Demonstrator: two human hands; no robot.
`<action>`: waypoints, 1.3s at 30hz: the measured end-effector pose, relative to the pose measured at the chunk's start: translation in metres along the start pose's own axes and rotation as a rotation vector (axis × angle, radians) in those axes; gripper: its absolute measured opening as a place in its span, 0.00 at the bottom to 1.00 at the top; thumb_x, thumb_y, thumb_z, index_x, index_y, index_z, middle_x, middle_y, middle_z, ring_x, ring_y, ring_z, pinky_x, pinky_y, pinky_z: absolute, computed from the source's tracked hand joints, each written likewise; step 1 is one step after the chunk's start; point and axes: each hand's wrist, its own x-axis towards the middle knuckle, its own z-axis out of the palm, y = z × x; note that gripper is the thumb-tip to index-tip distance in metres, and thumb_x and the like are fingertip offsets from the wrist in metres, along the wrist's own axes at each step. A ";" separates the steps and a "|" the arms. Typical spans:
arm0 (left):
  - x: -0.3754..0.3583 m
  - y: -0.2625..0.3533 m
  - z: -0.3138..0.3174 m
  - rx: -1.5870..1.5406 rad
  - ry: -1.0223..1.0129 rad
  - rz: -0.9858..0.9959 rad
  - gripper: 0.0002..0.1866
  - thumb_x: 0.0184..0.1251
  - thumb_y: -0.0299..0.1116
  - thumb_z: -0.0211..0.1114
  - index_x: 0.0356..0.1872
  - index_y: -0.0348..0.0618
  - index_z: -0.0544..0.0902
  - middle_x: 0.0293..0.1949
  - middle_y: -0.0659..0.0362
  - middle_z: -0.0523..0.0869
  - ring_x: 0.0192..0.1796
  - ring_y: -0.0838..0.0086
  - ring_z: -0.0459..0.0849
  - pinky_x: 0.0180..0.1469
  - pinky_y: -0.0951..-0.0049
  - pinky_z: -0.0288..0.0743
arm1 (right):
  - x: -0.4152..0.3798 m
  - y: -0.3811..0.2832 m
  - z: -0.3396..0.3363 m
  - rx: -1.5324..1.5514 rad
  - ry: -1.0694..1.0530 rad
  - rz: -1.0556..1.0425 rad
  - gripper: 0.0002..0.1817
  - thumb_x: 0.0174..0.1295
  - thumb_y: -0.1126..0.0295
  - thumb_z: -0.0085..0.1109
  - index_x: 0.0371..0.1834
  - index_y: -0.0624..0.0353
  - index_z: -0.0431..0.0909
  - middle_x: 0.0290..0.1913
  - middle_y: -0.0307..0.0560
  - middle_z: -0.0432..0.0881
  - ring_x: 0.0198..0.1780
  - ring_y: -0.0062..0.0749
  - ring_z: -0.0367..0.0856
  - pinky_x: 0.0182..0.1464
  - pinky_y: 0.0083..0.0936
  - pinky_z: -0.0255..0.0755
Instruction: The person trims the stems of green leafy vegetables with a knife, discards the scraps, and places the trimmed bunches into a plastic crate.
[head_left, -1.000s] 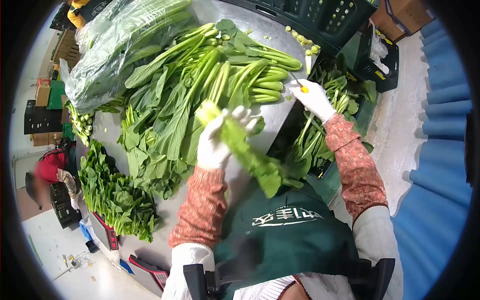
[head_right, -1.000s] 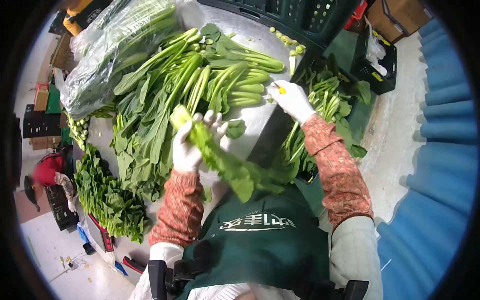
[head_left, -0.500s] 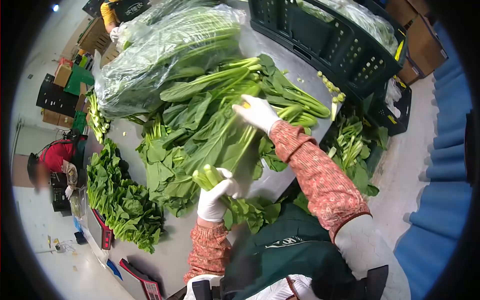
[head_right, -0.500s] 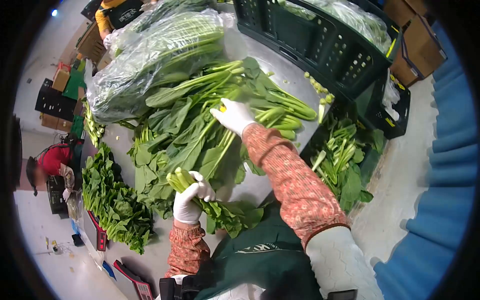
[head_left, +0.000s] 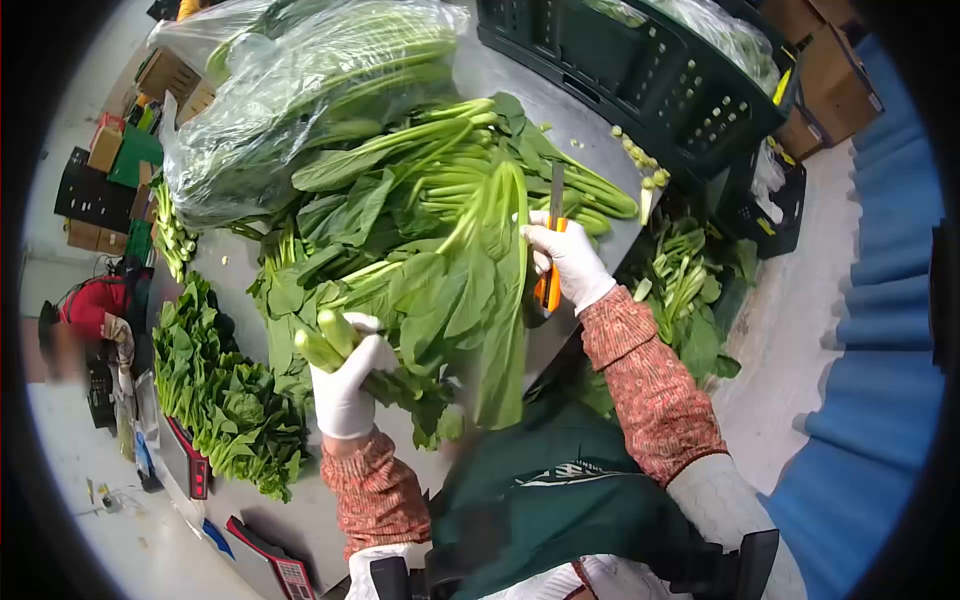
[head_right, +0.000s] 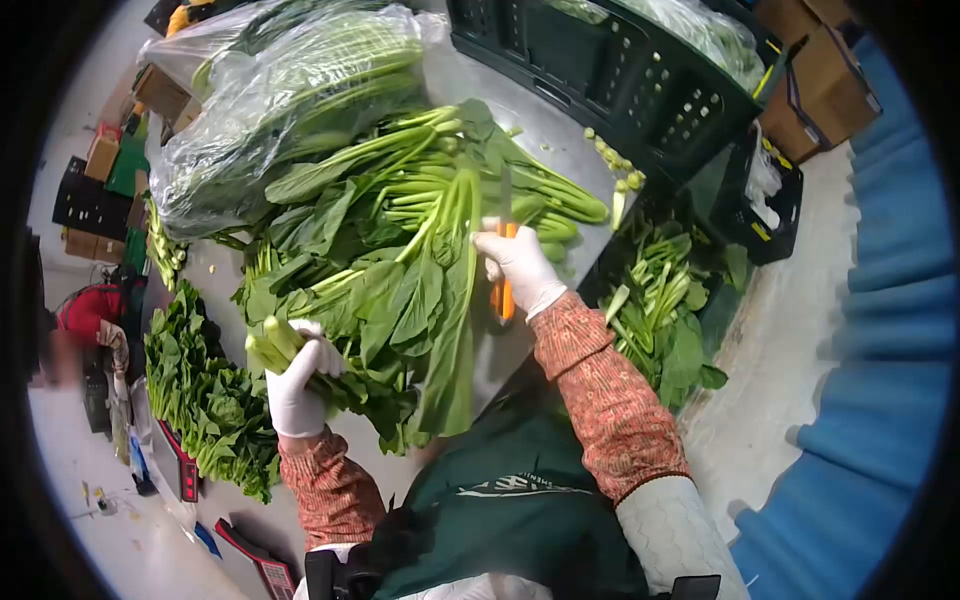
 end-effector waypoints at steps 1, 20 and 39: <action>0.001 0.002 0.007 0.115 0.007 0.015 0.09 0.63 0.23 0.61 0.44 0.35 0.76 0.23 0.61 0.74 0.25 0.73 0.72 0.33 0.71 0.70 | -0.006 0.000 -0.006 0.010 -0.037 -0.031 0.18 0.60 0.71 0.65 0.51 0.64 0.75 0.26 0.32 0.74 0.18 0.13 0.68 0.21 0.15 0.64; 0.014 -0.024 0.089 0.121 -0.235 -0.032 0.14 0.67 0.32 0.63 0.50 0.36 0.76 0.29 0.60 0.80 0.32 0.73 0.78 0.40 0.73 0.72 | -0.136 -0.061 -0.112 -0.040 0.093 -0.145 0.18 0.64 0.67 0.57 0.56 0.62 0.78 0.28 0.26 0.73 0.21 0.06 0.62 0.23 0.08 0.53; 0.050 -0.061 -0.048 -0.774 0.194 0.009 0.20 0.71 0.34 0.59 0.60 0.36 0.75 0.60 0.52 0.78 0.60 0.57 0.75 0.69 0.54 0.63 | -0.038 -0.022 -0.049 -0.777 0.123 -0.176 0.19 0.64 0.65 0.60 0.54 0.65 0.79 0.28 0.34 0.78 0.19 0.12 0.68 0.23 0.15 0.64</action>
